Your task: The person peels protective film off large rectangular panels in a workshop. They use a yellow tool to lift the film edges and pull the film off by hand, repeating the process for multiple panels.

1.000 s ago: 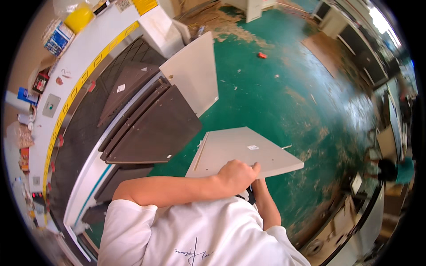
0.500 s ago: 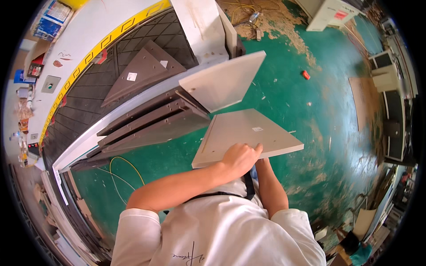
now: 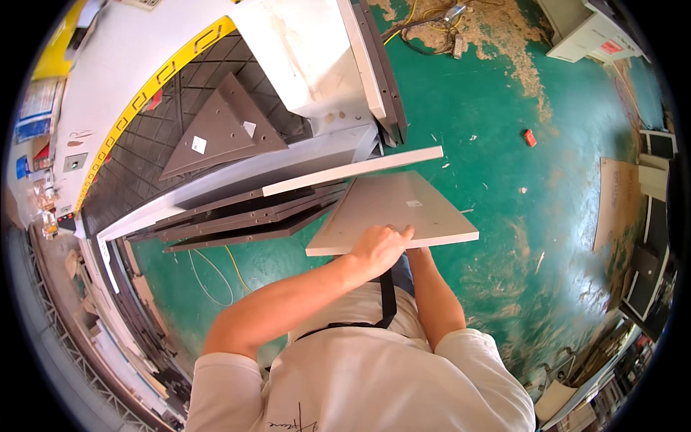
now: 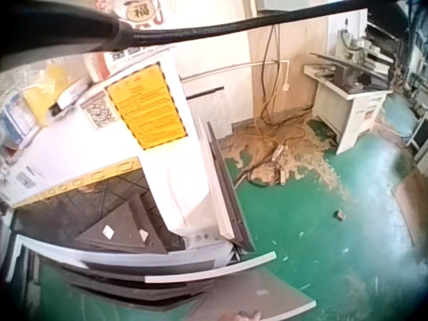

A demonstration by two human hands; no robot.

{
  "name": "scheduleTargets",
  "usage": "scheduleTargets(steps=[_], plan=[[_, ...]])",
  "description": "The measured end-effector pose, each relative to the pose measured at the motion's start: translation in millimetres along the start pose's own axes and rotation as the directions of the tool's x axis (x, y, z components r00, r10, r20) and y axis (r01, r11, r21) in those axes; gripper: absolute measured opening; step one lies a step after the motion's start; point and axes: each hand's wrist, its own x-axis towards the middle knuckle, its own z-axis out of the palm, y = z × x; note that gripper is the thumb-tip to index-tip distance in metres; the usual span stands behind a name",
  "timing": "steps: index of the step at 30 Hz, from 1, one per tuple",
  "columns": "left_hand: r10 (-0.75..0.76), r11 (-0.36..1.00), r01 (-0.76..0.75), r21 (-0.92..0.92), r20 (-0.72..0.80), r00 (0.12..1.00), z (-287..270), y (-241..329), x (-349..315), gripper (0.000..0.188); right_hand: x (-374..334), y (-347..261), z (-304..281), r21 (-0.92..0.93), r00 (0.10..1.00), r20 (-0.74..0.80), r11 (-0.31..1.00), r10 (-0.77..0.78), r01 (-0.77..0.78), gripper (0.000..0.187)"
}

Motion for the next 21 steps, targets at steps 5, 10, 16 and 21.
scheduleTargets(steps=[5,10,16,21], plan=[[-0.051,0.999,0.050,0.010,0.116,0.992,-14,-20,33,0.038,35,-3,9,0.019,0.998,0.016,0.998,0.064,-0.065,0.052],[-0.161,0.987,0.158,0.037,0.134,0.978,-21,-41,42,0.052,60,4,23,0.023,0.992,0.030,0.992,0.124,-0.124,0.052],[-0.273,0.959,0.282,-0.015,0.200,0.941,-39,-56,45,0.067,78,8,43,-0.013,0.984,0.055,0.986,0.167,-0.167,0.052],[-0.278,0.960,0.276,0.034,0.136,0.951,-34,-64,36,0.071,81,20,49,-0.054,0.979,0.057,0.979,0.197,-0.194,0.052]])
